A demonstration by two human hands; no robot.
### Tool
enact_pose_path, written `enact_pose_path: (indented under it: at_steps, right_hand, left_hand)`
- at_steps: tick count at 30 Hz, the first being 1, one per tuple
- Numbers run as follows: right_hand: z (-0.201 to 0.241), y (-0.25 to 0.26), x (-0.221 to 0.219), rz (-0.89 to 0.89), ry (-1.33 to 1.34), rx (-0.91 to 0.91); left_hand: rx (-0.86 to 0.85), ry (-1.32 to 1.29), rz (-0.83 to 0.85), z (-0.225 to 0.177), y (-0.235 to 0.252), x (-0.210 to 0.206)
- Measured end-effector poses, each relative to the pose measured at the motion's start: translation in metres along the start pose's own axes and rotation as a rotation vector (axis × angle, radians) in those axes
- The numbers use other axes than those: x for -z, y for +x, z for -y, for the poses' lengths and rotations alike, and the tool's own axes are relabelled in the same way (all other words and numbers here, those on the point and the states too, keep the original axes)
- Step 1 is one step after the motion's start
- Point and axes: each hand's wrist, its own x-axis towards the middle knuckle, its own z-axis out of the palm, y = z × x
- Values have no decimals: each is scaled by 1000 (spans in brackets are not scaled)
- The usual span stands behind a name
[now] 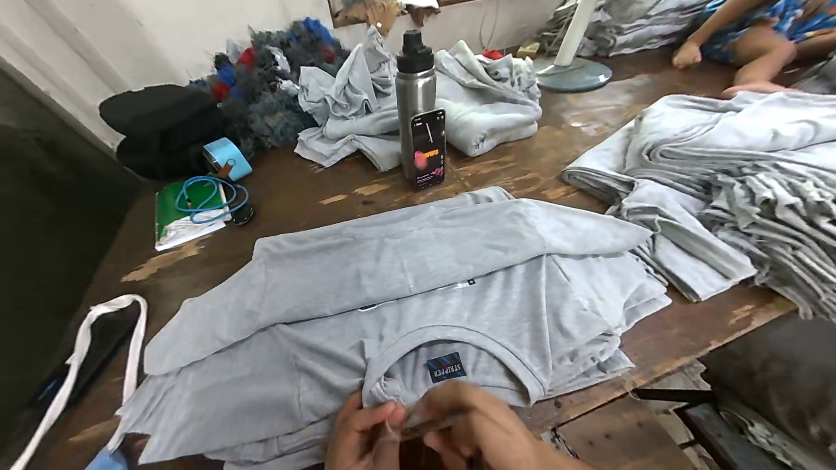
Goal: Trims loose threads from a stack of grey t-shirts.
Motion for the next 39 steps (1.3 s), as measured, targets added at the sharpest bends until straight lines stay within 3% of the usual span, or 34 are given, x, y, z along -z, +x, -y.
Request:
enact_pose_path:
  at_steps: [3,8,20,25,28,30,33,35,39]
  right_hand:
    - [-9,-3,13,106,-240,-159]
    - [-12,-14,15,226,-440,-138]
    - [-13,-5,-1,208,-547,-143]
    - [-9,0,3,103,-115,-247]
    - [-10,5,-6,101,291,-256]
    - [-13,6,-15,90,528,-267]
    - [-15,4,-20,-60,655,-382]
    - [-20,4,-19,-169,734,-523]
    - [-24,1,-16,-217,841,-611]
  left_hand:
    - [106,-160,-61,-1,2,0]
    - [218,-388,-51,-7,-1,0]
    - [180,-353,37,-9,-8,3]
    - [60,-79,5,-14,-4,4]
    - [-203,194,153,-19,0,17]
    - [-291,238,306,-31,6,29]
    - [-176,216,595,-48,17,48]
    - [-50,336,729,-54,25,57]
    - [-25,729,606,-48,29,41]
